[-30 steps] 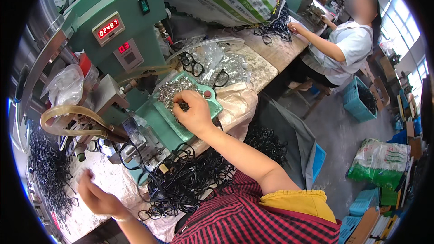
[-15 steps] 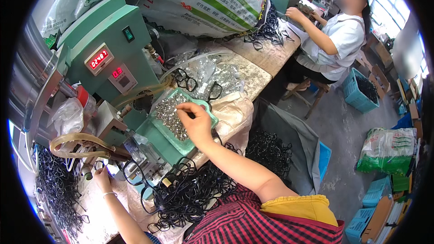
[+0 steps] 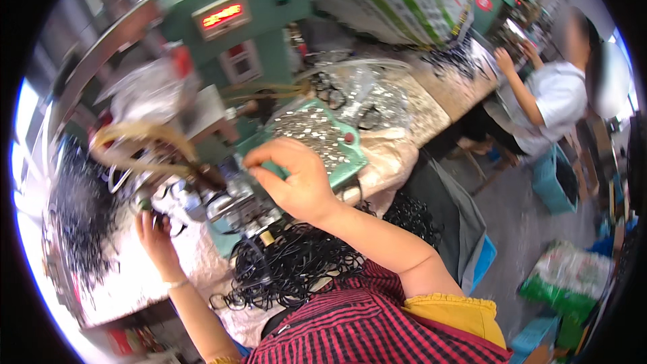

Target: The person repeatedly picks up black eyeglass frames and small metal components, places them into a green machine, and removes the assembled glasses. They handle the frames and components by hand and place finished units on the table.

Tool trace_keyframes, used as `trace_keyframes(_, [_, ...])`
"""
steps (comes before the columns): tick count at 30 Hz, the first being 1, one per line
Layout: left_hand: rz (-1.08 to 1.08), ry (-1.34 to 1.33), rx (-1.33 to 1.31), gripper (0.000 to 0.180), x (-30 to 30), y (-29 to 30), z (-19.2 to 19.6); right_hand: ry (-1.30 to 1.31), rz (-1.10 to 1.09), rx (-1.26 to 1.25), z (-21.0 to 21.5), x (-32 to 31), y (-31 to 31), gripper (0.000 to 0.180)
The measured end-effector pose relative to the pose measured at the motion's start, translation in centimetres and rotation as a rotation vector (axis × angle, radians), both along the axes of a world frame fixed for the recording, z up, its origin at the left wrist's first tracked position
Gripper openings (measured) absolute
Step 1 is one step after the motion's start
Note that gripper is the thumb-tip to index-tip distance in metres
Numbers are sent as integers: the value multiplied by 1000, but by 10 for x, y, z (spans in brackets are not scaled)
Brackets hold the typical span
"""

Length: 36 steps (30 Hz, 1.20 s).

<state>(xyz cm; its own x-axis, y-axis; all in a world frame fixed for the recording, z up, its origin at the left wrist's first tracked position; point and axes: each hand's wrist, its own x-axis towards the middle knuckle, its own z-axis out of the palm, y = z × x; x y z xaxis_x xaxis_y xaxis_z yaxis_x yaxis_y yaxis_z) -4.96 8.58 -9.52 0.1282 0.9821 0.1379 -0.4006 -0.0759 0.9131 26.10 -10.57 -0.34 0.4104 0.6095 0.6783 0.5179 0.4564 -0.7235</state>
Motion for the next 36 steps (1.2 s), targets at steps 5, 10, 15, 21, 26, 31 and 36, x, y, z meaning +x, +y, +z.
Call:
trace_keyframes(5, [39, -14, 95, 18, 37, -40, 21, 243, -60, -78, -17, -38, 22, 27])
trace_keyframes(10, [-14, -188, 447, 17, 54, -79, 89, 496, 183, -86, -13, -45, 26, 37])
trace_keyframes(15, [32, 99, 791, 17, 80, -82, 140, 677, 336, -88, -4, -52, 25, 43])
trace_keyframes(21, [-70, 334, 868, 13, 79, -109, 139, 357, 229, -199, 13, -44, -5, 40])
trace_keyframes(26, [-304, 605, 1387, 26, 101, -117, 118, -423, -385, -460, -39, 39, -12, 23])
trace_keyframes(31, [-307, 672, 1277, 15, 99, -122, 118, -318, -428, -407, -91, 68, -14, 15])
trace_keyframes(36, [-257, 671, 1279, 14, 102, -130, 121, -527, -295, -328, -75, 55, -4, 14])
